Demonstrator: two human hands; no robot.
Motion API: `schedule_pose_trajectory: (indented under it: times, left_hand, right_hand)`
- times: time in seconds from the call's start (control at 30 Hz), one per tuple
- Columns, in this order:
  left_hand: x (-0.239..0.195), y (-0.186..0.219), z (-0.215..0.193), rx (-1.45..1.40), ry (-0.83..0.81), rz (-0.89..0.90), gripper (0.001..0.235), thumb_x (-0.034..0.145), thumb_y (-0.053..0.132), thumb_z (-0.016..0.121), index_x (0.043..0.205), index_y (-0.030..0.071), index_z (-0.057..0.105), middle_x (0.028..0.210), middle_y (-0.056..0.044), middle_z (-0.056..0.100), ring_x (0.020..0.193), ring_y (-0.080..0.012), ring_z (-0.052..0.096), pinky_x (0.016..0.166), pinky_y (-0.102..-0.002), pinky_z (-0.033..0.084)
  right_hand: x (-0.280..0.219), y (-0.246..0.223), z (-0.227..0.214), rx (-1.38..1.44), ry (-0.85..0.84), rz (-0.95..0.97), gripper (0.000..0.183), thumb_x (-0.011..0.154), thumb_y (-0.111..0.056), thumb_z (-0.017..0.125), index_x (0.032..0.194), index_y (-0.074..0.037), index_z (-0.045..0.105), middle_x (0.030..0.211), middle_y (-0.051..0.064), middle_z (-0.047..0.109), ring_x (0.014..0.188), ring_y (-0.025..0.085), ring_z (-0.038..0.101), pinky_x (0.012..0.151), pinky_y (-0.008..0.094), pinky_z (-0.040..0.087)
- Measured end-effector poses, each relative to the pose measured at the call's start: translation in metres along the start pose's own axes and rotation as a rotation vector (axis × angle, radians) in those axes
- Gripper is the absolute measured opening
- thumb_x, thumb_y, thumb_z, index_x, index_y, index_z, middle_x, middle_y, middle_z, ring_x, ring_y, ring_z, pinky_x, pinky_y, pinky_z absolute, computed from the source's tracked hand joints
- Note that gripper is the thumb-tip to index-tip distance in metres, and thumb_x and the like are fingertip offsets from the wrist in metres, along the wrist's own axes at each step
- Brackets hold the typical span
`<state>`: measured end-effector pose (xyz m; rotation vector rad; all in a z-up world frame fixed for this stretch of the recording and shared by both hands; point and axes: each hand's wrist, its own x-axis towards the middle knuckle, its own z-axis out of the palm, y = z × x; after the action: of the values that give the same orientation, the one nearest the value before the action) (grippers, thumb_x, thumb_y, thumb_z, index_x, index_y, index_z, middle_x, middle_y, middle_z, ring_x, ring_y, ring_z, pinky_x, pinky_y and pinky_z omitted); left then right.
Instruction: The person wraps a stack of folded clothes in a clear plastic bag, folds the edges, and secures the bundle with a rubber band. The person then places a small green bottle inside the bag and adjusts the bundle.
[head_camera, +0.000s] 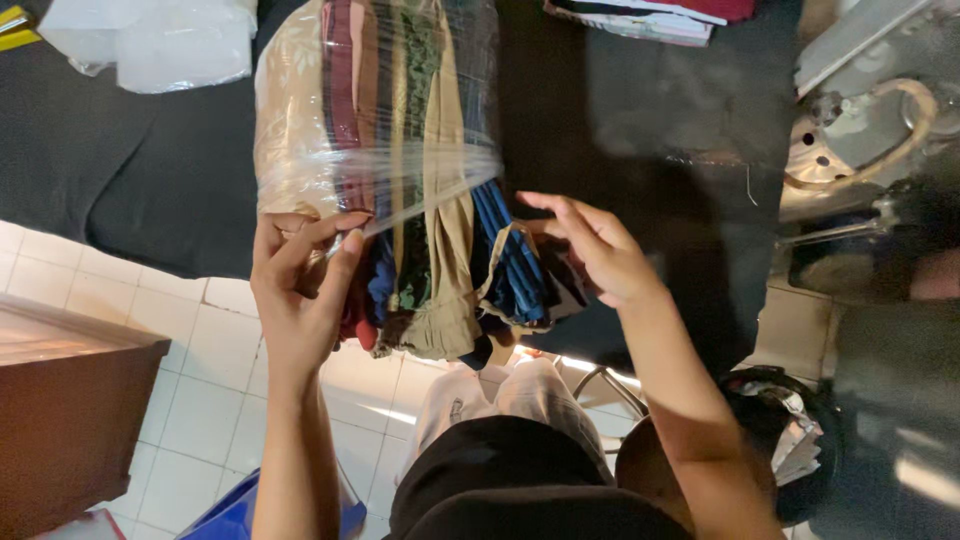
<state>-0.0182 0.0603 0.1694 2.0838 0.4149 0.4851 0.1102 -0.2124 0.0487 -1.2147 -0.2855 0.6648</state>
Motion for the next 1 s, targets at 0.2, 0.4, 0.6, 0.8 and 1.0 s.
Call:
schedule_pose_trajectory:
  times: [0.2, 0.4, 0.6, 0.8, 1.0]
  left_hand:
    - [0.006, -0.008, -0.007, 0.132, -0.018, 0.234, 0.021, 0.092, 0.012, 0.079, 0.113, 0.012, 0.078, 0.105, -0.003, 0.043, 0.108, -0.0218, 0.040, 0.100, -0.033, 0.038]
    - [0.006, -0.006, 0.000, 0.227, -0.012, 0.269, 0.023, 0.089, 0.015, 0.076, 0.112, 0.018, 0.079, 0.113, -0.002, 0.048, 0.107, -0.0242, 0.036, 0.101, -0.036, 0.033]
    - [0.007, -0.010, 0.002, 0.277, 0.023, 0.213, 0.016, 0.091, 0.017, 0.077, 0.104, 0.023, 0.082, 0.112, 0.002, 0.050, 0.107, -0.0224, 0.038, 0.101, -0.036, 0.029]
    - [0.006, -0.012, 0.000, 0.171, 0.067, 0.203, 0.014, 0.092, 0.017, 0.077, 0.103, 0.024, 0.081, 0.115, 0.003, 0.048, 0.112, -0.0222, 0.036, 0.107, -0.037, 0.027]
    - [0.005, -0.009, 0.002, 0.352, 0.094, 0.273, 0.015, 0.095, 0.011, 0.072, 0.101, 0.021, 0.082, 0.119, 0.008, 0.062, 0.122, -0.0220, 0.046, 0.117, -0.046, 0.019]
  right_hand:
    - [0.041, 0.014, 0.014, -0.279, 0.055, -0.262, 0.026, 0.100, -0.004, 0.068, 0.126, -0.001, 0.071, 0.117, 0.008, 0.074, 0.101, 0.013, 0.069, 0.088, 0.026, 0.054]
    - [0.041, 0.031, 0.037, -0.455, 0.213, -0.613, 0.014, 0.100, -0.002, 0.072, 0.114, -0.002, 0.072, 0.120, 0.008, 0.064, 0.108, 0.014, 0.065, 0.090, 0.026, 0.054]
    - [0.041, 0.025, 0.052, -0.234, 0.257, -0.406, 0.019, 0.104, -0.005, 0.069, 0.123, -0.003, 0.068, 0.119, 0.007, 0.067, 0.102, 0.009, 0.064, 0.089, 0.024, 0.054]
    - [0.048, -0.001, 0.073, -0.506, 0.418, -0.430, 0.022, 0.095, -0.007, 0.077, 0.114, -0.003, 0.068, 0.106, 0.005, 0.066, 0.070, 0.004, 0.058, 0.057, 0.022, 0.048]
    - [0.059, -0.016, 0.077, -0.722, 0.386, -0.600, 0.019, 0.094, -0.005, 0.080, 0.110, -0.003, 0.070, 0.100, 0.006, 0.069, 0.068, 0.007, 0.060, 0.058, 0.024, 0.049]
